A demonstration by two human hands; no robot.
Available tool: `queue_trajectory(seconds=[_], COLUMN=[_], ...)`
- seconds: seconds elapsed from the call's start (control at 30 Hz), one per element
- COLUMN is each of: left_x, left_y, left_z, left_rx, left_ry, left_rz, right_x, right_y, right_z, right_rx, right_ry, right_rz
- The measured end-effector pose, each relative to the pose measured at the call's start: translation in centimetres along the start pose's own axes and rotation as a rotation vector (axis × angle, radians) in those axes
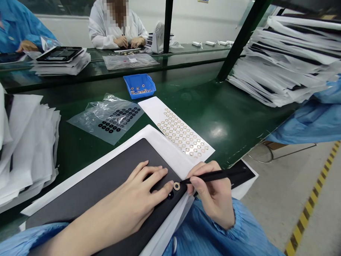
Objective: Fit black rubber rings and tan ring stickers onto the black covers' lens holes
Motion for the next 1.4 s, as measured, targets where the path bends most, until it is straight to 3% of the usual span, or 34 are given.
queue_trajectory(seconds=[0.27, 0.5, 0.8, 0.93, 1.03, 1.17, 1.27, 1.4], left_x=[0.9, 2.1, 1.6, 2.0, 1.7, 0.8, -0.2, -0.9], left_y=[-0.2, -0.1, -0.9, -0.8, -0.9, -1.4, -1.5, -1.5], left_z=[-0.1, -0.8, -0.8, -1.1, -1.0, -0.3, -0.1, -0.4], left_rx=[0.008, 0.0, 0.005, 0.018, 0.03, 0.068, 0.069, 0.084], left_ry=[0.067, 0.009, 0.041, 0.016, -0.011, 0.01, -0.071, -0.198], left_rz=[0.103, 0.148, 0.196, 0.213, 0.235, 0.238, 0.172, 0.117], right_x=[-0.1, 0.1, 0.9, -0.2, -1.5, -1.6, 1.0, 6.6], right_y=[-0.1, -0.4, 0.9, 1.6, 2.5, 3.3, 2.8, 0.3], right_z=[-0.1, -0.3, -0.8, 0.4, 3.6, 10.9, 17.8, 26.5], right_rx=[0.037, 0.024, -0.032, -0.047, -0.146, -0.307, -0.367, -0.311], right_ry=[-0.009, -0.004, 0.042, 0.014, 0.038, 0.056, 0.074, 0.097], right_rz=[0.024, 0.018, 0.158, 0.187, 0.078, -0.069, -0.116, -0.164])
Point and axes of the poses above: each hand's wrist, its own z-axis towards the middle knuckle, its own x-axis out of the palm, y = z × x, the point moved 8 cm from there along z, towards the middle knuckle, and after that the axes turned 14 degrees about -z, right-handed, at the moved point
